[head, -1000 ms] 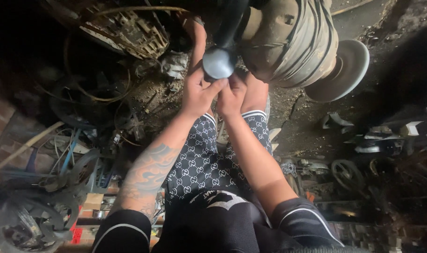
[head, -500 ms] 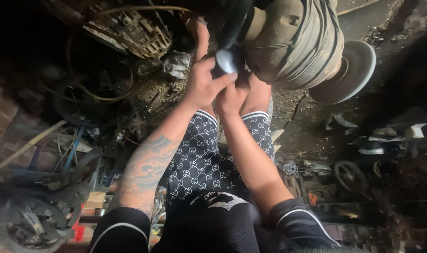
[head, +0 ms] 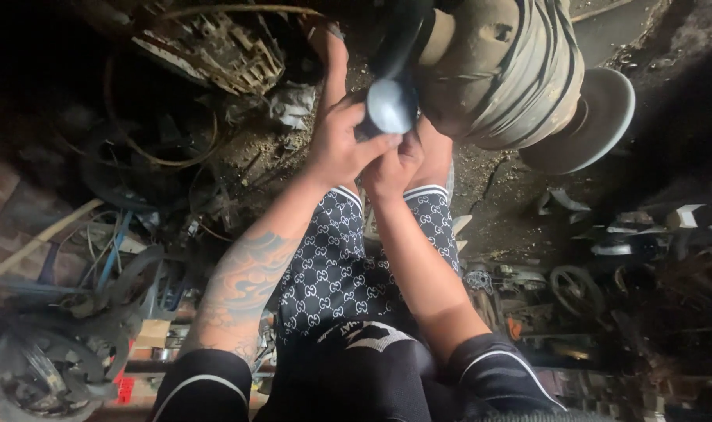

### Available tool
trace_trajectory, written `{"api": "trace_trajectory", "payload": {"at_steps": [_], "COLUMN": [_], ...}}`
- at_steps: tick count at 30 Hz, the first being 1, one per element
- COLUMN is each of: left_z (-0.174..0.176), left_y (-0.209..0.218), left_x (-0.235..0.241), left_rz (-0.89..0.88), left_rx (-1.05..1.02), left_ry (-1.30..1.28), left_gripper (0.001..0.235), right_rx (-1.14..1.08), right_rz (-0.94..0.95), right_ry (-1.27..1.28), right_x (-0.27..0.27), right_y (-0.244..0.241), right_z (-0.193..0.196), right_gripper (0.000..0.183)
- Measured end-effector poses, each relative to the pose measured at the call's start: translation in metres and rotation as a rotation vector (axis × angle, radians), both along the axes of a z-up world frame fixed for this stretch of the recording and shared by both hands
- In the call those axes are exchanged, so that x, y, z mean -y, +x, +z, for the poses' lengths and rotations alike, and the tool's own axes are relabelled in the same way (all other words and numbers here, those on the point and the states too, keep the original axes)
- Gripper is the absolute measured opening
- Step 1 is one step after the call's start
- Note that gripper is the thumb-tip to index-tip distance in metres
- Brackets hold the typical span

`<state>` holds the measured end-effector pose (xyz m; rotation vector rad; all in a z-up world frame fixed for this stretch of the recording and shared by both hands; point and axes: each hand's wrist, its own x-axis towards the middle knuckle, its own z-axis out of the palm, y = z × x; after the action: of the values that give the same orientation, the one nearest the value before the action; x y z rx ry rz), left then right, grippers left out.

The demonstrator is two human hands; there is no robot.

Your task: Inspecting and polishing motorcycle engine components using a bench grinder.

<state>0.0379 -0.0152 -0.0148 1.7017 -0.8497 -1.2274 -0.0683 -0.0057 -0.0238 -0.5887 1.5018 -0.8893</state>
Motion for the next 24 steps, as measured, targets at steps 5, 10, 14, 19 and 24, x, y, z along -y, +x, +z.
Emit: {"api": "trace_trajectory", "payload": {"at_steps": [5,10,14,19,24], "left_z": [0.013,-0.003,0.032,0.032,0.042], "left_y": [0.000,0.007,0.021,0.016,0.012], "left_x": [0.001,-0.004,0.018,-0.019,-0.021], "left_rz": [0.117,0.209,0.223,0.114,0.084], "left_rx": [-0.185,-0.272,-0.197,0.011,-0.053], "left_ry": [0.059,0.097,0.102,-0.166,-0.269], "left_gripper": [0.042,0.021,0.018,0.035,0.032], "right_rx": [-0.010,-0.099,0.020,0.123,0.132], "right_rz": [0.040,0.238,0.287,0.309,0.337], "right_ry": [0.004,0.009,-0.150,-0.347,-0.474], "right_x": [0.003,0.013,0.015,-0.024,-0.027], "right_y": [0.001,-0.002,0.006,-0.035,-0.051], "right_z": [-0.013,-0.012,-0.008,-0.013,-0.008], "right_gripper": [0.022,0.021,0.017,0.026,0.031]}}
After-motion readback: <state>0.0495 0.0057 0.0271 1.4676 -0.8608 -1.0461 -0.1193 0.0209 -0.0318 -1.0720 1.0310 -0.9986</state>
